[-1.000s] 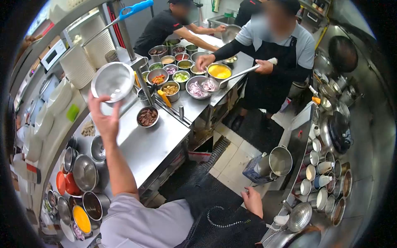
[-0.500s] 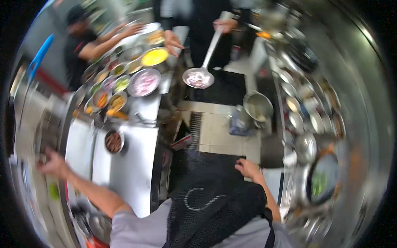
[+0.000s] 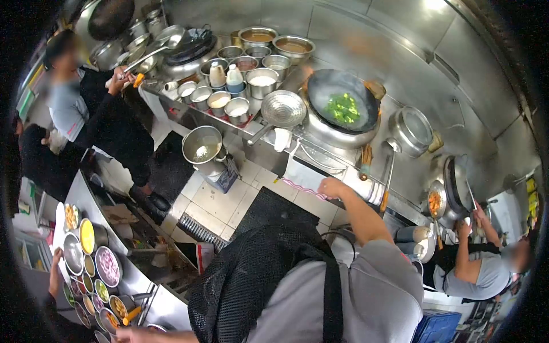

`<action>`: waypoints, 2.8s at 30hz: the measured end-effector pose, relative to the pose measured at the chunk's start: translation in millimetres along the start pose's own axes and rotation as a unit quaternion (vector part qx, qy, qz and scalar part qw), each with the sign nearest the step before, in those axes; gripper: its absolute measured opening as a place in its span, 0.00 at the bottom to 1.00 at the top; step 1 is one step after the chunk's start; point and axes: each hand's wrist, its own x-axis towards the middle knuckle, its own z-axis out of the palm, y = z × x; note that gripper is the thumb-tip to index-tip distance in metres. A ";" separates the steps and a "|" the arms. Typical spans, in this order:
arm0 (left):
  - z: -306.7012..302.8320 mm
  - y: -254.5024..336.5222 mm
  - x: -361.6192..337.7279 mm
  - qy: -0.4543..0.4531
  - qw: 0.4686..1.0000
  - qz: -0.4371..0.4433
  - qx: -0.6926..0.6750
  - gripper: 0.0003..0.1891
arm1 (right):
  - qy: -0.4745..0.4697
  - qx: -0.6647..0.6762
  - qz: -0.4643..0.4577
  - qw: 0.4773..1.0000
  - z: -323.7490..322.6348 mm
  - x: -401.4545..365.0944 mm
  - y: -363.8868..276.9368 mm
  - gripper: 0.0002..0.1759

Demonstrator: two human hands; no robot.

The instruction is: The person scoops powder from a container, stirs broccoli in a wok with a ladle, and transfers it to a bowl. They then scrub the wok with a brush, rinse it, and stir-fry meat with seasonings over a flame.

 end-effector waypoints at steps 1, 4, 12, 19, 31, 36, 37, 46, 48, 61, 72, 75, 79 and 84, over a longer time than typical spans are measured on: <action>21.9 -25.8 -54.5 -0.125 0.968 -0.168 -0.137 0.15 | 0.016 0.037 0.024 0.999 -5.7 -4.6 18.8 0.15; 51.5 116.8 -96.0 -0.276 0.921 -0.218 -0.168 0.14 | 0.100 0.231 0.093 0.963 -20.4 -8.0 92.2 0.17; 39.7 349.8 -190.0 -0.605 0.653 -0.163 -0.426 0.12 | 0.494 0.043 0.261 0.828 -37.0 -14.4 296.3 0.17; 19.1 496.6 -225.0 -0.739 0.504 0.041 -0.446 0.13 | 0.428 0.077 0.339 0.834 -43.0 -1.8 322.4 0.25; 15.5 601.5 -273.4 -0.768 0.360 0.130 -0.514 0.12 | 0.509 0.156 0.194 0.824 -117.1 -91.8 289.9 0.25; 33.1 642.7 -305.9 -0.763 0.281 0.149 -0.563 0.13 | 0.532 0.059 0.095 0.839 -158.5 -165.9 198.5 0.25; 37.3 652.5 -309.9 -0.760 0.270 0.155 -0.571 0.13 | 0.488 0.049 0.118 0.863 -167.6 -173.9 180.8 0.25; 72.5 651.0 -307.4 -0.733 0.300 0.097 -0.603 0.13 | 0.339 -0.110 0.173 0.918 -185.0 -57.1 150.5 0.27; 76.1 623.6 -307.5 -0.746 0.322 0.087 -0.576 0.13 | 0.353 -0.106 0.157 0.916 -191.7 -12.8 159.3 0.27; 54.2 523.6 -299.3 -0.781 0.394 0.037 -0.483 0.13 | 0.338 0.148 0.028 0.929 -245.6 105.7 101.0 0.26; 80.1 555.4 -313.6 -0.773 0.334 0.108 -0.529 0.12 | 0.347 0.069 -0.001 0.935 -184.1 16.3 149.7 0.26; 83.6 562.5 -318.4 -0.766 0.325 0.116 -0.542 0.12 | 0.345 -0.066 0.079 0.933 -191.2 -23.2 143.2 0.27; 83.0 569.9 -324.2 -0.757 0.311 0.127 -0.561 0.12 | 0.370 -0.151 0.127 0.908 -198.1 -52.2 143.2 0.26; 77.3 560.7 -340.0 -0.765 0.298 0.122 -0.557 0.12 | 0.380 -0.182 0.153 0.894 -223.9 -101.5 109.8 0.24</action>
